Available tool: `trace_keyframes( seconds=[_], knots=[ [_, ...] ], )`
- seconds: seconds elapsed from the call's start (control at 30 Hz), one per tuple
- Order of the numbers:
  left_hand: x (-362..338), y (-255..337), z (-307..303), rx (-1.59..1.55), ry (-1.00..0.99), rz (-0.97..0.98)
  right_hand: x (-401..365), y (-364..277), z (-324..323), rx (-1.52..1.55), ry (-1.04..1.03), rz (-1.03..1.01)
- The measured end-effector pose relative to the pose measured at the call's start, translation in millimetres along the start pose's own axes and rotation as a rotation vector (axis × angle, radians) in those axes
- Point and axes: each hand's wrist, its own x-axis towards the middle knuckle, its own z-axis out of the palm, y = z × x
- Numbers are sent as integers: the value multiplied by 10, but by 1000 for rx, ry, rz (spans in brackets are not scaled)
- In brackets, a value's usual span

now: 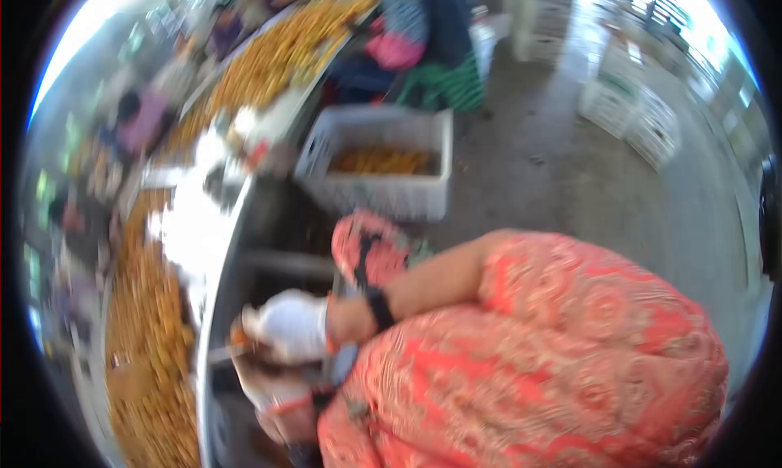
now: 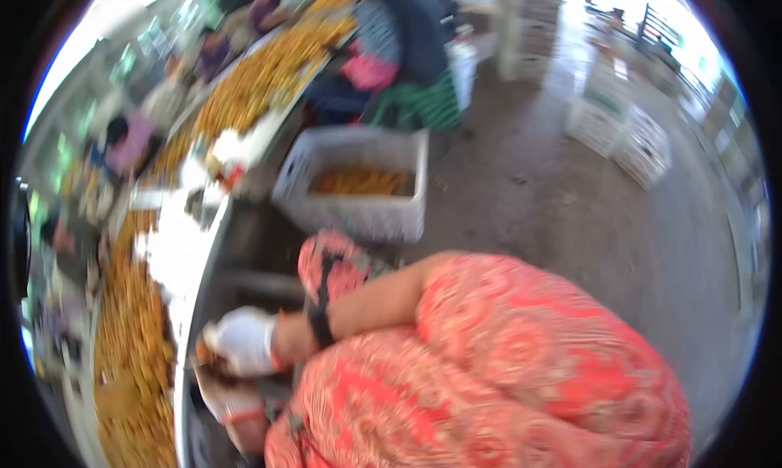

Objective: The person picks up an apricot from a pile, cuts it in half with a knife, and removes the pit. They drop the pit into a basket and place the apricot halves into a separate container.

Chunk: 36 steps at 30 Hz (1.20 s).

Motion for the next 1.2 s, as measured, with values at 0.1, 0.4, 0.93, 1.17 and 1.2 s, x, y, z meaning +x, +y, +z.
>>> trace_keyframes(
  seconds=[0.1,0.4,0.93,1.17,1.2],
  knots=[
    [234,-14,-58,-77,-63,-68,35,-76,-116,66,0,169],
    [348,-120,227,36,-188,-135,-197,-5,-603,181,82,193],
    [-545,144,764,1081,-440,606,-371,-332,-966,175,-22,68],
    [-629,115,847,197,-145,-118,-348,-348,-916,63,-175,-8],
    [-567,84,753,191,-176,-134,-334,-329,-893,58,-184,-15]
  ],
)
